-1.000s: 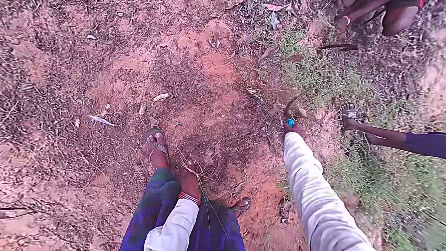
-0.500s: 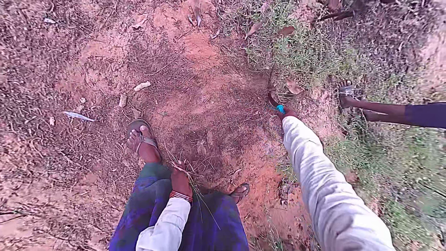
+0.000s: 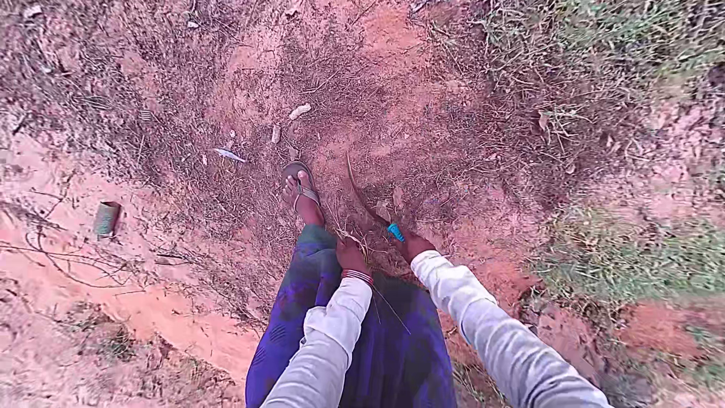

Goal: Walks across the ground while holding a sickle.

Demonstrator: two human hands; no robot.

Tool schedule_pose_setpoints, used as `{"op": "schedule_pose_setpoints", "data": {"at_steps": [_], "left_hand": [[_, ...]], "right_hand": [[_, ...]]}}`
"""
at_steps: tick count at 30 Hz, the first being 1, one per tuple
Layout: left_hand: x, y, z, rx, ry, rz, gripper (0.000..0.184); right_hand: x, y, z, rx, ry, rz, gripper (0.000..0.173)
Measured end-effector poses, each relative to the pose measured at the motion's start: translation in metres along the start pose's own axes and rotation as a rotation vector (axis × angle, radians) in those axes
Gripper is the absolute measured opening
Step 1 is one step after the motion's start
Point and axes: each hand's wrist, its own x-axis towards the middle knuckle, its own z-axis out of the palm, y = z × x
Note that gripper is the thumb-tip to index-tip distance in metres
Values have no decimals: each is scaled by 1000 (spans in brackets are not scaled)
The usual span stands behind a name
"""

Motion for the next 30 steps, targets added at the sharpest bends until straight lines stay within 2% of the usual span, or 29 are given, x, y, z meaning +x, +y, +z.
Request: {"op": "schedule_pose_setpoints", "data": {"at_steps": [3,6,8,9,11,13,15,18,20,22,25,27,29,30], "left_hand": [[5,-10,0,11,-18,-3,33],[7,-18,-1,6,-53,-6,36],[6,-20,2,-10,-64,0,36],[5,-19,4,-16,-70,3,36],[3,-20,8,-16,-72,5,36],[-2,-23,9,-1,-72,6,36],[-4,-23,11,42,-66,34,35],[-3,-26,12,75,-56,50,36],[-3,-26,12,101,-50,43,36],[-2,-27,12,102,-46,45,36],[1,-33,13,103,-39,43,36],[1,-32,15,106,-50,53,35],[-2,-32,18,103,-52,61,34],[-1,-30,20,106,-53,65,34]], "right_hand": [[-4,88,0,109,241,159,59],[-18,180,-30,309,458,484,55],[-31,208,-52,390,576,628,57],[-40,209,-55,382,603,614,59],[-58,186,-40,263,549,427,59],[-64,143,-14,106,314,223,59],[-46,102,12,-26,74,105,61],[-11,76,36,-81,-58,62,61],[-6,92,31,-51,-17,97,61],[-15,132,11,-1,96,183,60],[-31,210,-29,139,336,377,57],[-38,245,-60,231,464,551,56],[-53,252,-71,304,581,619,57],[-61,245,-65,293,603,564,58]]}}
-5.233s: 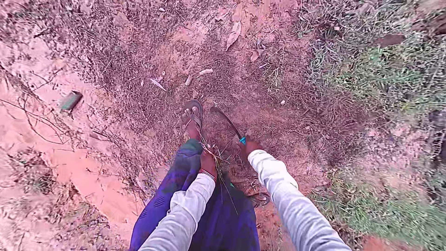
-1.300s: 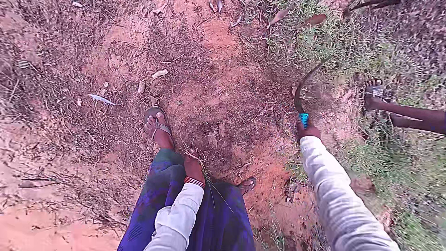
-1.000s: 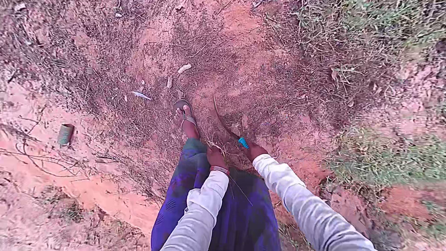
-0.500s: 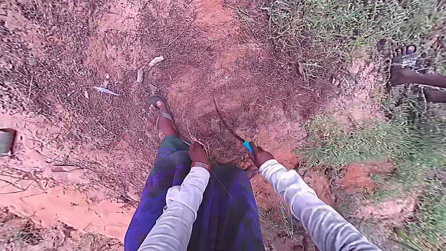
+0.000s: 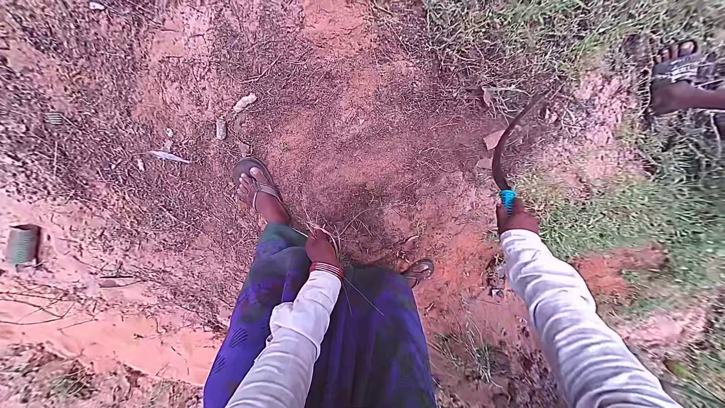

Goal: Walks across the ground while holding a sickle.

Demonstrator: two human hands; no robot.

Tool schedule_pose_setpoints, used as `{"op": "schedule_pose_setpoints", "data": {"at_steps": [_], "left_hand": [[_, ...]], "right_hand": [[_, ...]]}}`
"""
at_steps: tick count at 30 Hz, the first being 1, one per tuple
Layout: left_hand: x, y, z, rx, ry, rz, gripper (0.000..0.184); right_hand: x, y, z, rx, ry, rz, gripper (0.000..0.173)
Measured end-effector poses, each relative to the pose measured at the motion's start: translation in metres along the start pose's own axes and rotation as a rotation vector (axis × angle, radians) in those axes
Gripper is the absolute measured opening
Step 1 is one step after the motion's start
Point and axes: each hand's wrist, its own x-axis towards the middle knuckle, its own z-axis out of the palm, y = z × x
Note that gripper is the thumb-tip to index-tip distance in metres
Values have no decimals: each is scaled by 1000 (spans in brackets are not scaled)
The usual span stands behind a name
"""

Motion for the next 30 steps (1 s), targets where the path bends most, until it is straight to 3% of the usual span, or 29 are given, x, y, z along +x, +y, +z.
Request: {"op": "schedule_pose_setpoints", "data": {"at_steps": [2,6,9,12,19,21,23,25,28,30], "left_hand": [[-1,1,2,23,-1,-12,36],[-7,1,5,87,8,2,37],[-5,3,6,69,26,18,36],[-5,1,6,33,23,2,35],[-11,5,9,89,19,21,33],[-10,6,11,66,24,35,34],[-8,4,10,37,26,48,33],[-6,4,13,15,31,56,33],[-8,5,13,38,80,67,32],[-8,8,13,38,114,103,31]], "right_hand": [[-42,-14,18,-84,-133,-209,61],[-107,-65,103,-375,-645,-500,60],[-103,-78,147,-468,-725,-569,58],[-62,-48,120,-435,-631,-515,59],[38,36,8,-162,-132,-166,53],[42,37,-4,-65,-10,-61,53],[16,30,0,-9,-1,-99,56],[-28,15,19,-100,-188,-278,57],[-84,-5,84,-391,-643,-465,60],[-96,-6,123,-486,-772,-536,58]]}}
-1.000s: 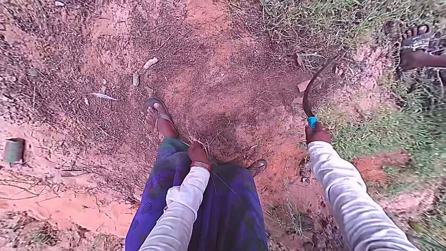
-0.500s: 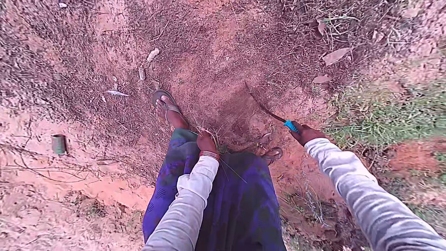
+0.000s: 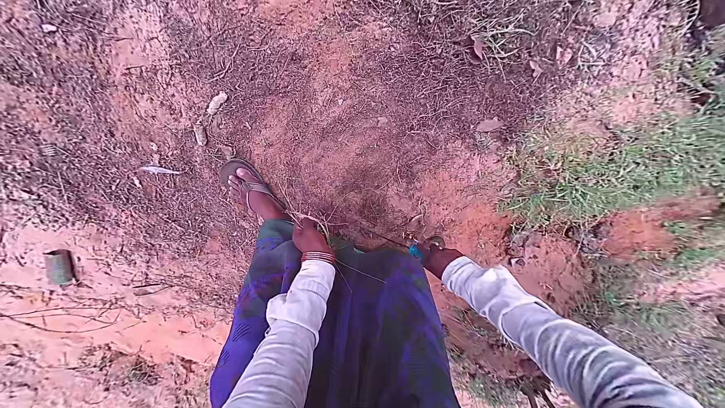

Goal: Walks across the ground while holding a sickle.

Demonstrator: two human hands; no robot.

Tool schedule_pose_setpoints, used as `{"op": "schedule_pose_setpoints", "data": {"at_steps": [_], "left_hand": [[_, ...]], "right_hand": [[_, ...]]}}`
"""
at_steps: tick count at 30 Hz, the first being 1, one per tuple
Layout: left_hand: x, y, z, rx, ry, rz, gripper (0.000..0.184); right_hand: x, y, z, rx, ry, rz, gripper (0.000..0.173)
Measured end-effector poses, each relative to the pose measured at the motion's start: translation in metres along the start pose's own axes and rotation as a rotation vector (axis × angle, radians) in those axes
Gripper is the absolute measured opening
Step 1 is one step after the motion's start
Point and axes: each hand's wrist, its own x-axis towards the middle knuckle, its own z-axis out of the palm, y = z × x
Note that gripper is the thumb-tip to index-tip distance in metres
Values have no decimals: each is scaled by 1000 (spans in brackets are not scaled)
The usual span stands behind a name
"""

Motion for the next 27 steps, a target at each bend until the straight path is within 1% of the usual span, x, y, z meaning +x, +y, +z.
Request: {"op": "schedule_pose_setpoints", "data": {"at_steps": [2,4,7,9,10,12,13,14,16,17,18,19,21,24,27], "left_hand": [[1,2,-1,-4,2,32,31],[3,-3,-1,-9,-3,55,29],[5,-10,0,-3,-11,46,31],[4,-11,2,-3,-26,45,31],[2,-12,3,-5,-31,51,31],[-1,-10,5,2,-45,54,30],[-1,-10,6,22,-44,54,30],[-1,-11,5,44,-44,51,30],[-1,-13,5,61,-60,48,31],[0,-13,5,61,-64,49,31],[0,-12,5,60,-66,52,31],[-1,-11,4,66,-65,60,31],[-1,-11,4,80,-66,77,32],[0,-17,3,101,-63,104,32],[-2,-22,5,116,-86,121,34]], "right_hand": [[7,10,-1,-10,-4,16,57],[-2,49,-26,32,112,96,57],[-16,131,-73,116,406,288,56],[-21,177,-103,187,608,408,53],[-26,188,-116,249,680,462,52],[-41,186,-122,361,753,521,56],[-51,173,-112,386,744,499,58],[-60,156,-95,365,690,450,58],[-69,121,-58,223,437,323,59],[-64,109,-42,141,317,254,59],[-54,105,-29,71,241,194,58],[-44,107,-22,21,203,157,57],[-31,125,-29,1,217,164,55],[-18,163,-51,44,381,253,52],[-23,172,-55,146,493,321,51]]}}
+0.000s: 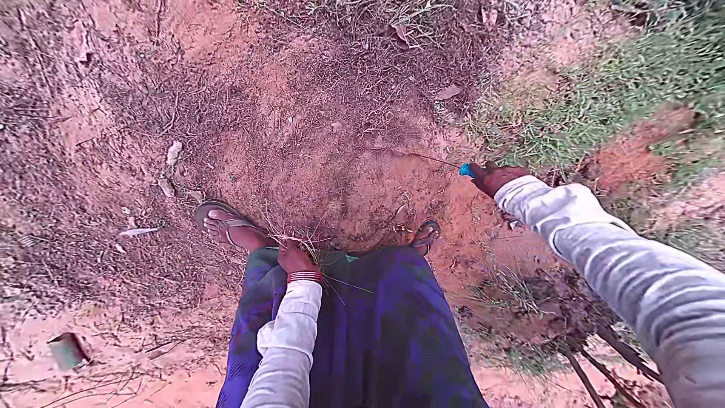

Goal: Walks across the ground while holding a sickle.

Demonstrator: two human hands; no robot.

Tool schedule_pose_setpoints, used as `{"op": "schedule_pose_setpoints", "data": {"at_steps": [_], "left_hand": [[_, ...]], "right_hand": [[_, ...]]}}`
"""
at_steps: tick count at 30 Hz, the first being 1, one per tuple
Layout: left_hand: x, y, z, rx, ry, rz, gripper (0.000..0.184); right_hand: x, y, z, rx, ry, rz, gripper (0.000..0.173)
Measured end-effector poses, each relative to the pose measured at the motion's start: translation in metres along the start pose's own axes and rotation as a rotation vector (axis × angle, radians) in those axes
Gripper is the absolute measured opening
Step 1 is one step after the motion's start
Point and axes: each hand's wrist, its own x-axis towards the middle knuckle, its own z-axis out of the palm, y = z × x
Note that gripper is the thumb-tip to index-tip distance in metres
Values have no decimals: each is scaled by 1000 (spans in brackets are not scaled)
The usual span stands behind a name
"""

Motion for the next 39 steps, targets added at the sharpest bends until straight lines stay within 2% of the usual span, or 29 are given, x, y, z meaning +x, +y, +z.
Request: {"op": "schedule_pose_setpoints", "data": {"at_steps": [2,4,7,10,15,17,19,21,23,25,27,30,32,34,36,39], "left_hand": [[-4,-4,2,12,-10,8,34],[-8,-8,4,-8,-21,24,33],[-16,-17,2,-33,-58,54,33],[-19,-24,0,-7,-96,110,32],[-34,-53,20,117,-114,149,33],[-46,-63,38,162,-156,124,39],[-66,-75,57,214,-177,87,42],[-78,-91,83,292,-183,85,41],[-89,-103,104,452,-214,125,40],[-99,-108,122,571,-249,174,41],[-110,-110,136,574,-256,208,38],[-128,-106,146,558,-285,258,35],[-136,-101,152,542,-296,296,35],[-146,-98,152,531,-296,278,37],[-159,-95,155,521,-286,261,36],[-172,-90,155,509,-319,255,34]], "right_hand": [[-23,-8,13,132,9,77,54],[-55,-18,32,215,-65,99,57],[-86,-14,83,100,-287,-94,57],[-72,13,123,12,-369,-171,54],[-18,85,140,231,-18,100,52],[-28,86,150,350,87,110,54],[-55,78,173,487,117,101,57],[-79,72,198,591,36,58,60],[-89,67,220,567,-177,7,59],[-77,72,242,480,-312,-38,55],[-52,93,261,437,-336,-34,51],[-34,123,288,553,-239,123,52],[-54,123,295,692,-211,209,54],[-83,104,305,855,-258,286,60],[-90,82,310,1028,-343,389,60],[-49,58,282,1298,-502,507,56]]}}
